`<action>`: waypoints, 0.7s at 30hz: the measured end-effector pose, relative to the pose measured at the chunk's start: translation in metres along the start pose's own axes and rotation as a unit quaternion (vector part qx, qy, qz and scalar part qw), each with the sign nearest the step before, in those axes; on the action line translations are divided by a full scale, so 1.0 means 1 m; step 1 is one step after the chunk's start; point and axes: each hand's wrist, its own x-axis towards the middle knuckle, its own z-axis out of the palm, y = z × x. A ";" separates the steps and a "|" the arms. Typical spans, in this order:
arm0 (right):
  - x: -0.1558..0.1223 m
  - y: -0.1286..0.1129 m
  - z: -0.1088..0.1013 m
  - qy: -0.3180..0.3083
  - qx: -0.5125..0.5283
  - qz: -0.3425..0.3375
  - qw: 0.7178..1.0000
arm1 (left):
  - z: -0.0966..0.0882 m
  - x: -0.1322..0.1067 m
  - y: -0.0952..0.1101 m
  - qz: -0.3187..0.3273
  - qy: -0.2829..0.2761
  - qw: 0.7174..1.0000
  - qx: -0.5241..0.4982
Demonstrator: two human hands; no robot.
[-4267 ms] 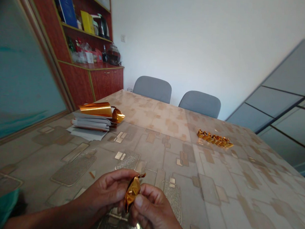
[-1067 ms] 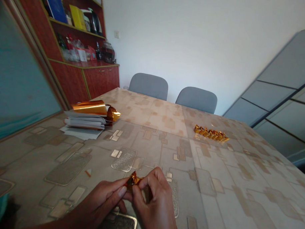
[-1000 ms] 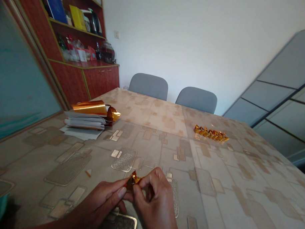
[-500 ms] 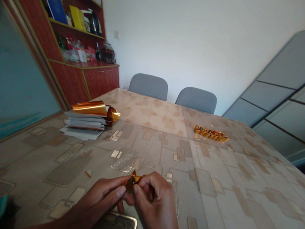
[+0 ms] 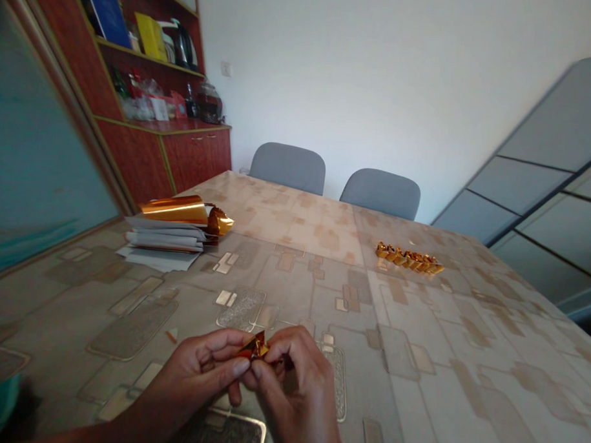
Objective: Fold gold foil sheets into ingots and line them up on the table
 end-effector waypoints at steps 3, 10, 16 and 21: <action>0.001 0.001 0.001 0.010 -0.041 -0.006 0.999 | 0.002 -0.001 0.002 -0.003 0.001 1.000 0.006; -0.002 0.003 0.003 -0.004 -0.032 0.061 0.998 | 0.005 -0.004 0.005 -0.014 -0.026 0.999 0.022; 0.005 -0.011 -0.016 -0.103 -0.009 -0.005 0.995 | -0.003 0.005 0.006 -0.046 0.042 0.998 -0.029; 0.002 -0.004 -0.010 -0.093 0.084 0.078 0.989 | -0.001 0.000 0.008 -0.021 0.022 1.000 0.005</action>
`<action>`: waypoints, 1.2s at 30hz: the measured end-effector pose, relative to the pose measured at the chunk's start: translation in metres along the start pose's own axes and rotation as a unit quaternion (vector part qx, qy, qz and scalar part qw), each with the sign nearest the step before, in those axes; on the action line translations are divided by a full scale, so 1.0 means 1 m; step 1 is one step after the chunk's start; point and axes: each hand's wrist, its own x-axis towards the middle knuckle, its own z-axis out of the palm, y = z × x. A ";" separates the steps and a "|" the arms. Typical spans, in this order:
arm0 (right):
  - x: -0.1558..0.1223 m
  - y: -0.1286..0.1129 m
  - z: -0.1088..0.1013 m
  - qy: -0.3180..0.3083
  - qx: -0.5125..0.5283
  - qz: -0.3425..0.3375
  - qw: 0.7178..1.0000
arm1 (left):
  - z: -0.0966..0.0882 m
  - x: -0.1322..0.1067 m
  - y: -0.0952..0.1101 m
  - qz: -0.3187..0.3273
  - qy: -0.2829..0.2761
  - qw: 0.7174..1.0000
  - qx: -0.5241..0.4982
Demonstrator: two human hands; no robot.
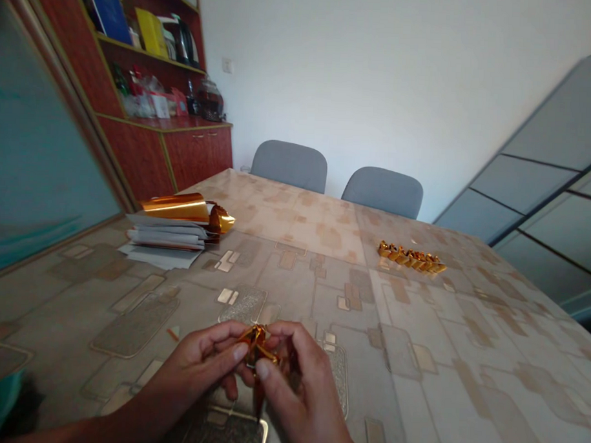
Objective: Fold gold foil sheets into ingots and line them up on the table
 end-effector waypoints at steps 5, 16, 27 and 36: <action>-0.001 0.013 0.011 0.033 0.021 0.096 0.995 | 0.005 -0.005 -0.001 -0.025 -0.006 1.000 0.010; -0.004 0.013 0.004 0.040 0.020 0.057 0.997 | 0.000 0.003 -0.005 -0.041 0.005 0.999 -0.035; 0.005 -0.011 -0.023 -0.067 -0.125 -0.062 0.988 | -0.002 0.007 0.006 -0.052 0.081 0.995 -0.041; 0.006 -0.018 -0.031 -0.081 -0.139 -0.080 0.984 | -0.003 0.009 0.005 -0.075 0.095 0.992 -0.046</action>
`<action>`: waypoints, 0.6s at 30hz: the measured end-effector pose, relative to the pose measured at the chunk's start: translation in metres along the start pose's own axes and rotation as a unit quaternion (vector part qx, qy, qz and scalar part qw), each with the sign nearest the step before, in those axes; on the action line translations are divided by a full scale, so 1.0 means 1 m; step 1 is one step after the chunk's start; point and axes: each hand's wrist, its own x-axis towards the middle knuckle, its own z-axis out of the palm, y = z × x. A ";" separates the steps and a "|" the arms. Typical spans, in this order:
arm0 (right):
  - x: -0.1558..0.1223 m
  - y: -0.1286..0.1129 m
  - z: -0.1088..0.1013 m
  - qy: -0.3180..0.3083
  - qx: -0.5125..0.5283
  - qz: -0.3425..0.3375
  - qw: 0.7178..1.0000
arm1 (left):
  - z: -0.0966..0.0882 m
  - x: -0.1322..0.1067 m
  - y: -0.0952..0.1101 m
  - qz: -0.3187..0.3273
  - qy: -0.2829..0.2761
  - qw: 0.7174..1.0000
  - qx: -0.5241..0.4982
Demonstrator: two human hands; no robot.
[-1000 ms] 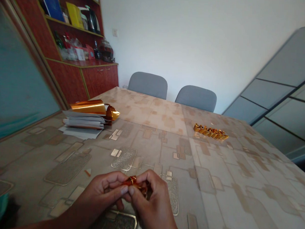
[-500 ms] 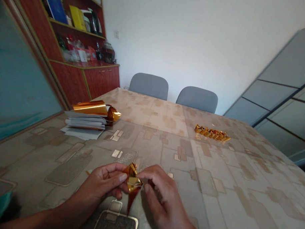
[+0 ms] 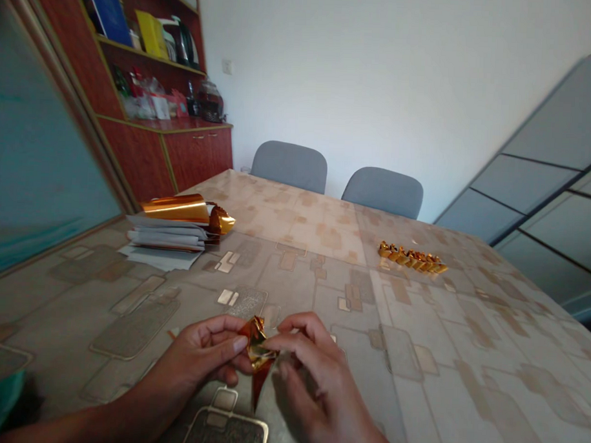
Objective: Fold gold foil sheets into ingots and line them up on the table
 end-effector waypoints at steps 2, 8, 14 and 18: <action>-0.001 0.001 -0.002 -0.030 -0.019 -0.010 0.999 | -0.001 0.002 0.000 0.001 -0.004 1.000 0.000; -0.003 0.011 0.014 0.013 0.033 0.021 0.999 | -0.001 -0.001 -0.009 0.040 -0.057 0.997 0.030; 0.003 0.013 0.031 0.121 0.006 0.031 0.992 | 0.000 -0.010 -0.013 0.063 -0.050 0.996 0.028; 0.004 0.013 0.037 0.155 -0.026 0.032 0.987 | 0.003 -0.013 -0.009 0.061 -0.055 0.996 0.041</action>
